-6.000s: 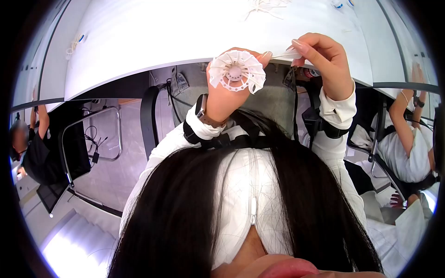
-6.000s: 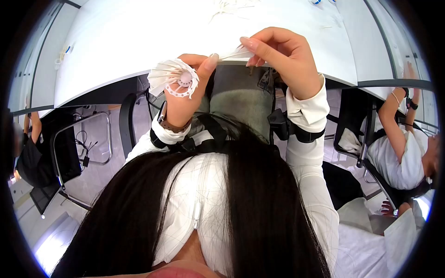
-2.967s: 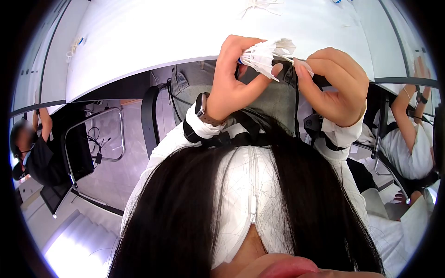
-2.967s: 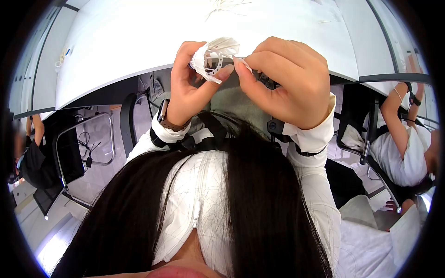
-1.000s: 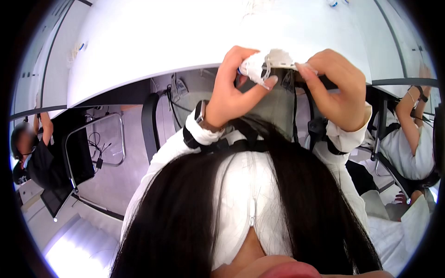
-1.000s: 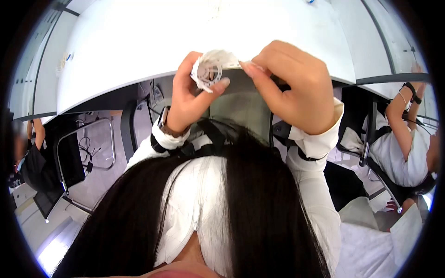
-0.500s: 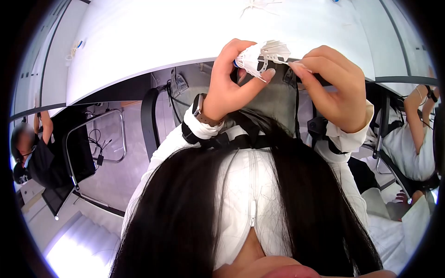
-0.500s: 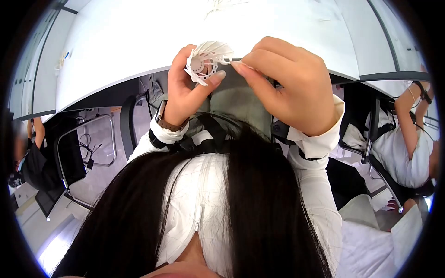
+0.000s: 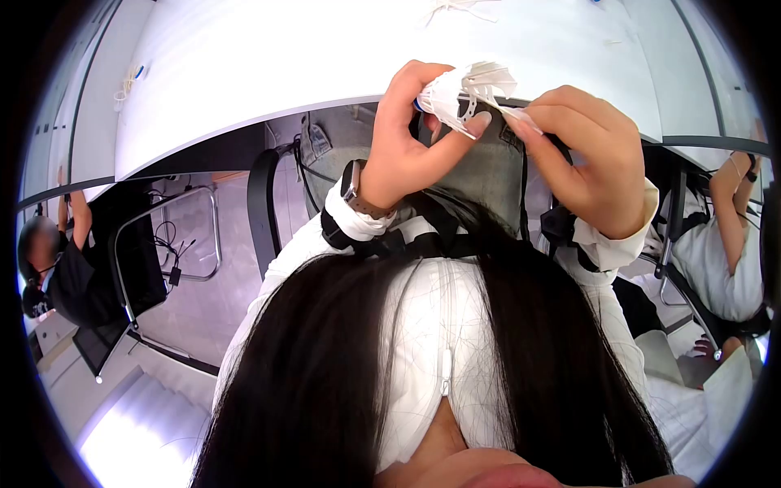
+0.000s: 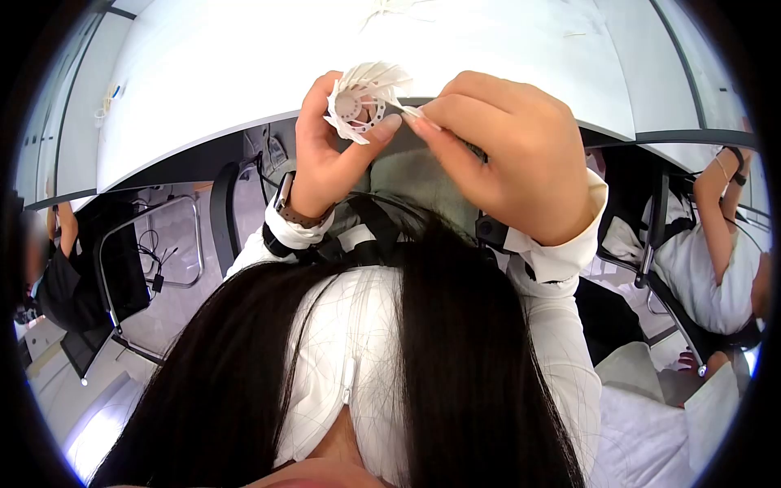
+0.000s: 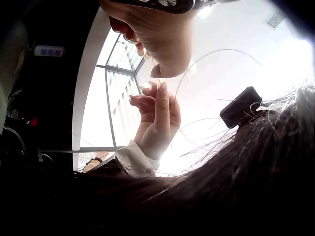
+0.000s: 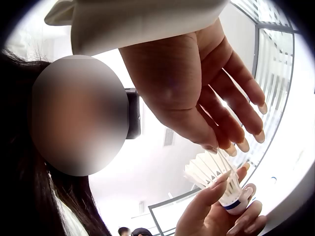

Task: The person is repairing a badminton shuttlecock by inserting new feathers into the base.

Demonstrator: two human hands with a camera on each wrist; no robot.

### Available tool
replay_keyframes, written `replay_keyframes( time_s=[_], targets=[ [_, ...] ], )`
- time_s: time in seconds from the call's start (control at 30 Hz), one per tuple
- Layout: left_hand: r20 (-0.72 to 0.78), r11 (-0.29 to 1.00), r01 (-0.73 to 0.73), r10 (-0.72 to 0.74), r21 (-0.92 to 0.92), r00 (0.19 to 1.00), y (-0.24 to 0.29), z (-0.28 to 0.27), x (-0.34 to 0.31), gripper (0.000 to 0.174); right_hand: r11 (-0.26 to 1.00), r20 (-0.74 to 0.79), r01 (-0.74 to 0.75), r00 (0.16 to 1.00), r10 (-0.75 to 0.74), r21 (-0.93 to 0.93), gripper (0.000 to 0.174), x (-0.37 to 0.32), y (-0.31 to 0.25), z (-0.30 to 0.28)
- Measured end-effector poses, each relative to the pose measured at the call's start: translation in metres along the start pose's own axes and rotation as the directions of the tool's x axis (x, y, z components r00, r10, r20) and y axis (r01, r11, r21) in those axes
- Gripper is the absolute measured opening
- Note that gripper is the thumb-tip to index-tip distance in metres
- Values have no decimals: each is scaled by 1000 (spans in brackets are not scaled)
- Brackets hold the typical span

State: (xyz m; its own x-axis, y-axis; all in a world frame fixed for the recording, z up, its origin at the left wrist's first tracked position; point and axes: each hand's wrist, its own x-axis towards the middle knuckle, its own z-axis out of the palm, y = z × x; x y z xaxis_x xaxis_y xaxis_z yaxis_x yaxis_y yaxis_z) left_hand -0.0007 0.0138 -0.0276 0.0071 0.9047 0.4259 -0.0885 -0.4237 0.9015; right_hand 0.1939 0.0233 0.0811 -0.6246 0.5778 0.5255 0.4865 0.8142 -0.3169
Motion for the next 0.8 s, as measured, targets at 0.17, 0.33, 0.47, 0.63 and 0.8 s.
replay_keyframes(
  time_s=[0.17, 0.33, 0.47, 0.63, 0.8],
  targets=[
    [-34, 998, 35, -37, -54, 999, 8, 3, -2, 39, 1000, -2, -2, 1000, 2, -17, 8, 0, -3, -1],
    [-23, 998, 39, -40, -44, 999, 12, 3, -1, 38, 999, -24, 30, 999, -31, -30, 9, -1, -3, 0],
    [15, 998, 68, -68, -11, 998, 10, 1, -2, 37, 998, -1, 27, 1000, -27, -51, 9, -1, -6, -1],
    [43, 994, 3, -8, 109, 999, 7, 0, -2, 39, 999, 3, 4, 1000, -3, -44, 8, -3, -8, -2],
    [98, 979, -115, 100, 170, 990, 3, -2, 3, 39, 998, -9, -66, 998, 66, 7, 6, -3, -11, -4]
  ],
)
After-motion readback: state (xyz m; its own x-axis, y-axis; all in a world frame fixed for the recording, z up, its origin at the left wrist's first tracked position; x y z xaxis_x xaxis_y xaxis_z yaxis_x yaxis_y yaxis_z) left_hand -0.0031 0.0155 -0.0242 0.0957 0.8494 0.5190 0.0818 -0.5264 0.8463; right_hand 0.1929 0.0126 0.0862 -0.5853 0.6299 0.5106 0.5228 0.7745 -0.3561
